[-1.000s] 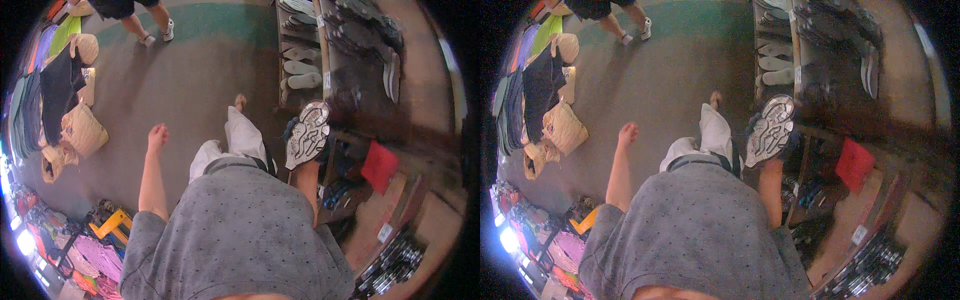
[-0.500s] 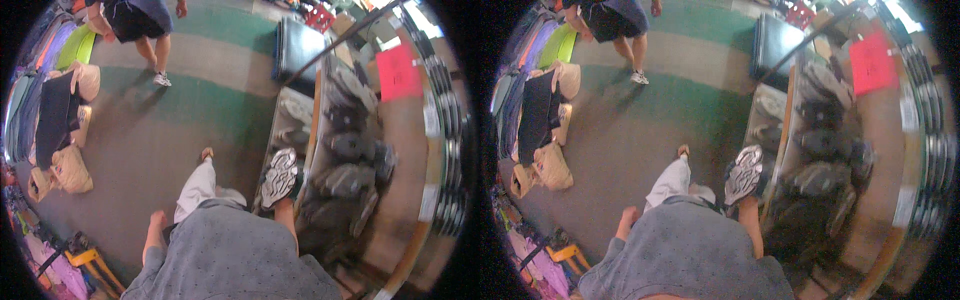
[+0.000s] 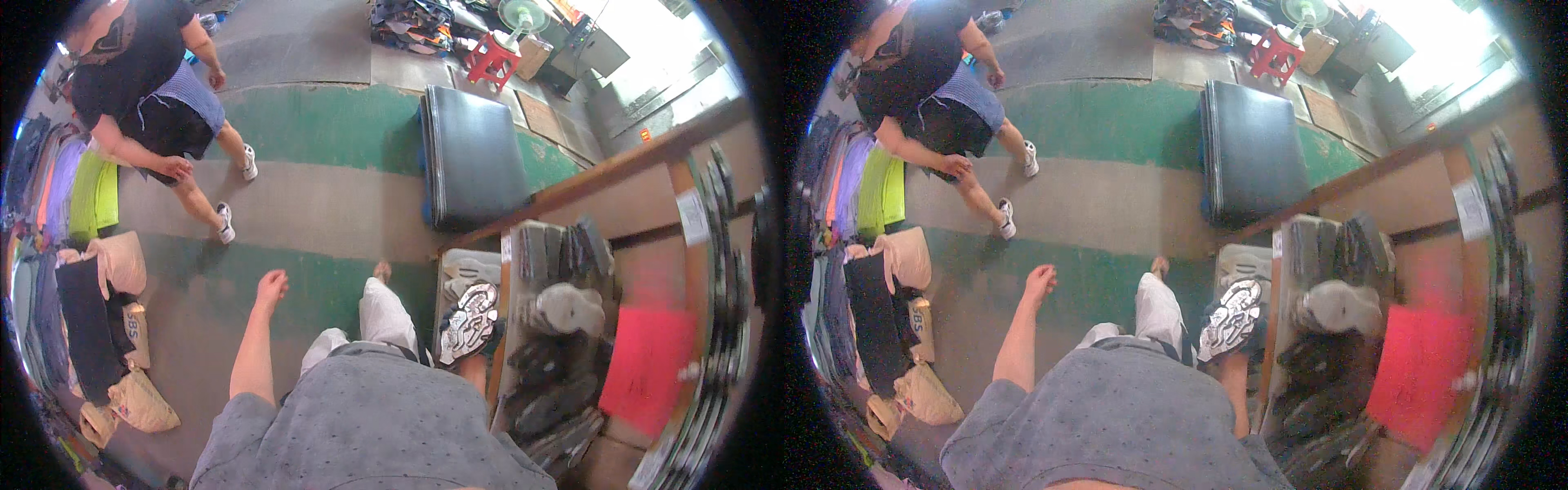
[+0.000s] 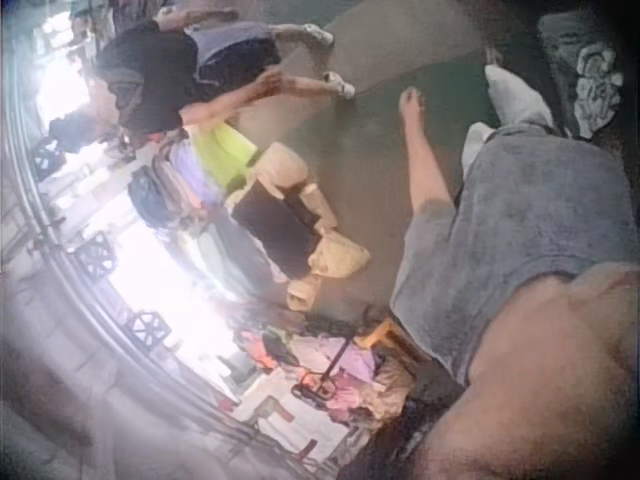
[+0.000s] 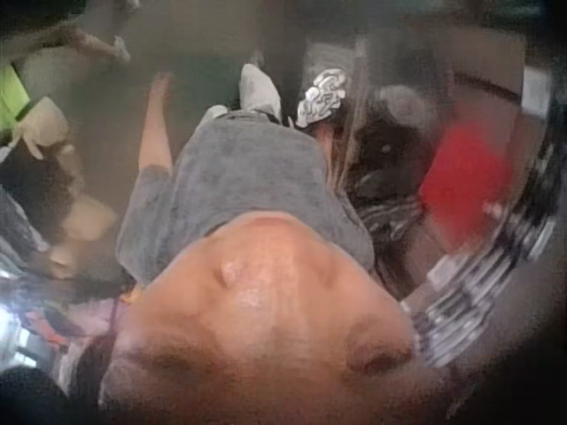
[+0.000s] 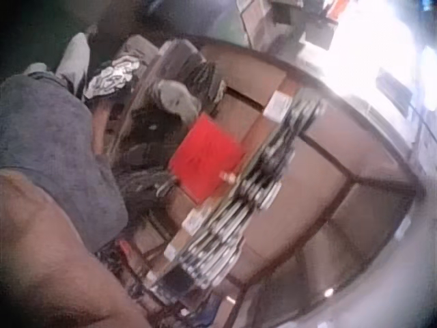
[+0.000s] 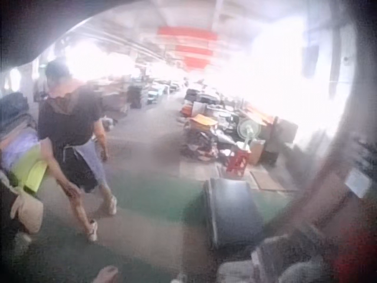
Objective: The person retrieves a metal stencil and a white sheet, then uses a cutting tool to trace and cut shapes from the sheet. They place the cut pieces aside and later handle a yellow sheet, cutting additional shapes and arranging them on the work surface.
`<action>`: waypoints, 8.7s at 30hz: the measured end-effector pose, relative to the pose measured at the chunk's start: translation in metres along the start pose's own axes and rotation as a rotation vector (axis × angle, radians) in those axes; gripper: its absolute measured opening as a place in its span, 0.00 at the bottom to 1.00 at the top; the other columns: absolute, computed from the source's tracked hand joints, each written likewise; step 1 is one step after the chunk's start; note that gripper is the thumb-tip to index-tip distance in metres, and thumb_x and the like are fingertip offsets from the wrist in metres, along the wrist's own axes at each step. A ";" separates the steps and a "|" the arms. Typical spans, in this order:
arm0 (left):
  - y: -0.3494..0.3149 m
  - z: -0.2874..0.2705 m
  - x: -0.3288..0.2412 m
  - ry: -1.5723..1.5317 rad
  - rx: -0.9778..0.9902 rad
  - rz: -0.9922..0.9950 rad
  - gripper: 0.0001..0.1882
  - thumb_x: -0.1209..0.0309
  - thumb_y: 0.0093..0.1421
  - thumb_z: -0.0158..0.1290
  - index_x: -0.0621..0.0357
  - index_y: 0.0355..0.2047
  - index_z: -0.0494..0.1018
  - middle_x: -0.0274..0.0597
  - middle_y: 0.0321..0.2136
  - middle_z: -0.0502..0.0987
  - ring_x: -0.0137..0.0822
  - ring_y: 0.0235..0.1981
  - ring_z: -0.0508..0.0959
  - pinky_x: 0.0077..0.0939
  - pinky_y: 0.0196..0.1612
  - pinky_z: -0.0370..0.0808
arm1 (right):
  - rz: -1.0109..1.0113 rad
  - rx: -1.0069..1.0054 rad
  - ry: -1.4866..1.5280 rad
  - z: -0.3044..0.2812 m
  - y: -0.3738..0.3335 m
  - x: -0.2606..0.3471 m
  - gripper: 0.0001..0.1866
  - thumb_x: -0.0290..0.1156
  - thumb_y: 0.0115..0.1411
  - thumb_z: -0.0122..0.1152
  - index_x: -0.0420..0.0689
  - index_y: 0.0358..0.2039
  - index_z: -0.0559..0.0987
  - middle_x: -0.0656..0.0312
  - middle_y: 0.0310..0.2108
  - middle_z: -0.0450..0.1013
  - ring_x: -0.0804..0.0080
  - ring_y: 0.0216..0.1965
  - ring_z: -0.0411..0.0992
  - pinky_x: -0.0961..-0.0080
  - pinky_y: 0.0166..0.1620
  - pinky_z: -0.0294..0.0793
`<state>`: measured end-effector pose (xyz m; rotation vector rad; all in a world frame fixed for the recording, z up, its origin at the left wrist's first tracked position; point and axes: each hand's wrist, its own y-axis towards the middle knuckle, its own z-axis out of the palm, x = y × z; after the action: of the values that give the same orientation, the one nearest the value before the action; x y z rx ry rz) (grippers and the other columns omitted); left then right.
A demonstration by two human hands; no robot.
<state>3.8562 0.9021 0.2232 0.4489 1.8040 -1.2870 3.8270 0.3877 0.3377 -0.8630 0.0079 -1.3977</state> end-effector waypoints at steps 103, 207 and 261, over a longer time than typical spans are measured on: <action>2.775 0.612 -1.857 0.864 0.642 -0.250 0.07 0.67 0.59 0.53 0.50 0.38 0.74 0.33 0.26 0.76 0.26 0.21 0.74 0.22 0.21 0.71 | -0.895 0.223 0.351 1.911 2.560 0.035 0.35 0.61 0.56 0.50 0.46 0.54 0.67 0.57 0.47 0.69 0.59 0.43 0.72 0.63 0.41 0.77; 1.981 2.250 -2.104 1.048 2.468 0.030 0.19 0.69 0.56 0.60 0.62 0.46 0.73 0.39 0.35 0.78 0.26 0.35 0.77 0.22 0.36 0.74 | -1.176 0.304 0.787 1.534 2.842 1.147 0.27 0.45 0.63 0.46 0.41 0.57 0.64 0.52 0.54 0.65 0.64 0.52 0.66 0.68 0.53 0.68; 1.981 2.231 -2.081 1.098 2.301 -0.020 0.23 0.66 0.54 0.63 0.67 0.45 0.69 0.43 0.34 0.77 0.26 0.33 0.75 0.22 0.36 0.74 | -1.124 0.281 0.824 1.510 2.830 1.139 0.31 0.44 0.56 0.52 0.42 0.58 0.64 0.52 0.54 0.66 0.62 0.51 0.67 0.67 0.53 0.70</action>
<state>7.3895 0.0789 0.4815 2.5376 -0.2316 -2.8440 7.2065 -0.0010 0.4458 0.0819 -0.0505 -2.6487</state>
